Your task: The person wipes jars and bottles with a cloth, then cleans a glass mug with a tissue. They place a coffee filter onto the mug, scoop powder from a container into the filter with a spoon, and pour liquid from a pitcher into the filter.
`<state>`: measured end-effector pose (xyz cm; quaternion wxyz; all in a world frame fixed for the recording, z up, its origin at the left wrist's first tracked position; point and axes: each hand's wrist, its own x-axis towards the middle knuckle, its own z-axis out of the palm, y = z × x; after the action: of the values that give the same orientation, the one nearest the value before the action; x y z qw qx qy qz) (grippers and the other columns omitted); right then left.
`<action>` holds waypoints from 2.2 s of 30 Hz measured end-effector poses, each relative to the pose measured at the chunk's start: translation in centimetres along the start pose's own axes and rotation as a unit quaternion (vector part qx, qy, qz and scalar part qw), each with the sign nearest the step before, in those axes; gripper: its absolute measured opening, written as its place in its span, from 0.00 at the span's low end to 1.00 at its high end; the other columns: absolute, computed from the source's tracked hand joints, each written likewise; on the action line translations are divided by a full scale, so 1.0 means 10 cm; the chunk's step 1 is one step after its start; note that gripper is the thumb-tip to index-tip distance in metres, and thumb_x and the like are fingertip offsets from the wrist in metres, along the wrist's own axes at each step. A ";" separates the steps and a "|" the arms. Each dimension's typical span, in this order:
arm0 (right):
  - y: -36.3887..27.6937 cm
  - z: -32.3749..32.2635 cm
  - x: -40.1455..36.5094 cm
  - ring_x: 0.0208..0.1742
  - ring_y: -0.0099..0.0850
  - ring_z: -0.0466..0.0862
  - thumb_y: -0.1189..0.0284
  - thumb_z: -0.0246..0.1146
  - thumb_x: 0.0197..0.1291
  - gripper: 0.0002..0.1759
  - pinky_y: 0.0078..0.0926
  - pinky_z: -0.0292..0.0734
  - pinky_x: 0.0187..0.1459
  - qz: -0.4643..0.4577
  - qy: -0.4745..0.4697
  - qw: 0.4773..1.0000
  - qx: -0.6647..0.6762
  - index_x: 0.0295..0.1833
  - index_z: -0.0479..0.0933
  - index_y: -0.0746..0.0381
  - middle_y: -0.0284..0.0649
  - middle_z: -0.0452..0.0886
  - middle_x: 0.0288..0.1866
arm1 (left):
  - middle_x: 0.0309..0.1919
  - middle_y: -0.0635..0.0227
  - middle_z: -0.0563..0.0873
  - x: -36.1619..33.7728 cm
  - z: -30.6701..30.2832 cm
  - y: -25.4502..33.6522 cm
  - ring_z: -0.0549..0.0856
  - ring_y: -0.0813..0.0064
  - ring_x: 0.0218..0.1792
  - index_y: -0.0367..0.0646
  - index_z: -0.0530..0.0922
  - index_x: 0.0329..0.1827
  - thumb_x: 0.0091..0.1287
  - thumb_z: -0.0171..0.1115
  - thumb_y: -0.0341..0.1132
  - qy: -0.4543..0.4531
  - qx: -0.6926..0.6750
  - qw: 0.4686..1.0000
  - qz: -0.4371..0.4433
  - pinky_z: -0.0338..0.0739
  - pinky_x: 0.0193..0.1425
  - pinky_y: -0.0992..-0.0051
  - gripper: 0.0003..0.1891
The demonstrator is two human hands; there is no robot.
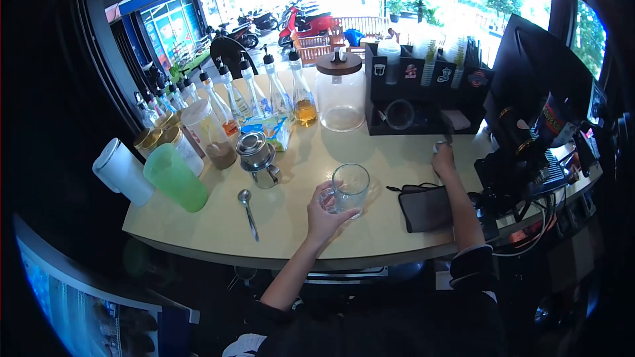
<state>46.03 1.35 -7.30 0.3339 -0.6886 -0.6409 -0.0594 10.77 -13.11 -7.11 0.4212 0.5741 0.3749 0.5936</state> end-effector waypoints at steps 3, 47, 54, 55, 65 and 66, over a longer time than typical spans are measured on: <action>0.01 -0.01 0.06 0.48 0.53 0.80 0.85 0.56 0.48 0.14 0.42 0.76 0.51 0.040 -0.033 0.998 -0.046 0.42 0.80 0.70 0.58 0.79 0.45 | 0.58 0.57 0.76 0.00 0.00 0.05 0.78 0.64 0.58 0.41 0.67 0.60 0.42 0.80 0.27 -0.011 0.009 1.000 -0.009 0.73 0.66 0.64 0.40; -2.23 -0.78 -1.09 0.69 0.39 0.68 0.77 0.56 0.54 0.32 0.39 0.63 0.68 -0.500 -0.019 0.865 0.028 0.68 0.64 0.62 0.44 0.69 0.67 | 0.49 0.62 0.81 -0.06 -0.10 -0.08 0.83 0.75 0.44 0.33 0.71 0.60 0.56 0.69 0.24 -0.093 -0.114 0.985 -0.087 0.81 0.47 0.78 0.28; -1.86 -0.86 -1.16 0.61 0.39 0.77 0.85 0.57 0.53 0.25 0.33 0.75 0.60 -0.450 -0.081 0.854 0.248 0.59 0.74 0.62 0.46 0.78 0.57 | 0.52 0.59 0.80 -0.04 -0.05 -0.06 0.83 0.76 0.45 0.35 0.68 0.64 0.54 0.71 0.24 -0.070 -0.213 0.971 -0.081 0.80 0.49 0.75 0.33; -1.87 -0.93 -1.12 0.48 0.38 0.84 0.88 0.56 0.54 0.21 0.29 0.81 0.49 -0.366 -0.001 0.884 0.290 0.54 0.78 0.61 0.44 0.83 0.49 | 0.53 0.59 0.80 -0.07 -0.05 0.01 0.83 0.76 0.45 0.35 0.68 0.65 0.53 0.71 0.25 -0.090 -0.176 0.978 -0.066 0.80 0.49 0.75 0.34; -1.87 -1.63 -0.76 0.49 0.23 0.78 0.70 0.54 0.67 0.16 0.21 0.71 0.52 -0.126 -0.496 0.742 0.432 0.53 0.76 0.69 0.39 0.82 0.47 | 0.50 0.63 0.80 0.04 -0.11 0.49 0.80 0.74 0.50 0.36 0.71 0.61 0.41 0.78 0.33 -0.225 -0.013 0.974 0.026 0.74 0.57 0.72 0.40; -1.84 -1.63 -0.78 0.52 0.22 0.77 0.69 0.53 0.68 0.17 0.22 0.70 0.54 -0.086 -0.501 0.732 0.454 0.54 0.75 0.69 0.39 0.82 0.48 | 0.48 0.65 0.81 0.05 -0.12 0.45 0.80 0.76 0.50 0.35 0.71 0.60 0.40 0.79 0.35 -0.228 -0.061 0.971 0.030 0.75 0.56 0.72 0.40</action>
<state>33.39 -14.81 8.36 0.2305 -0.3266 -0.7227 0.5639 9.27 -14.23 -2.79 0.5116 0.6785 0.2145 0.4816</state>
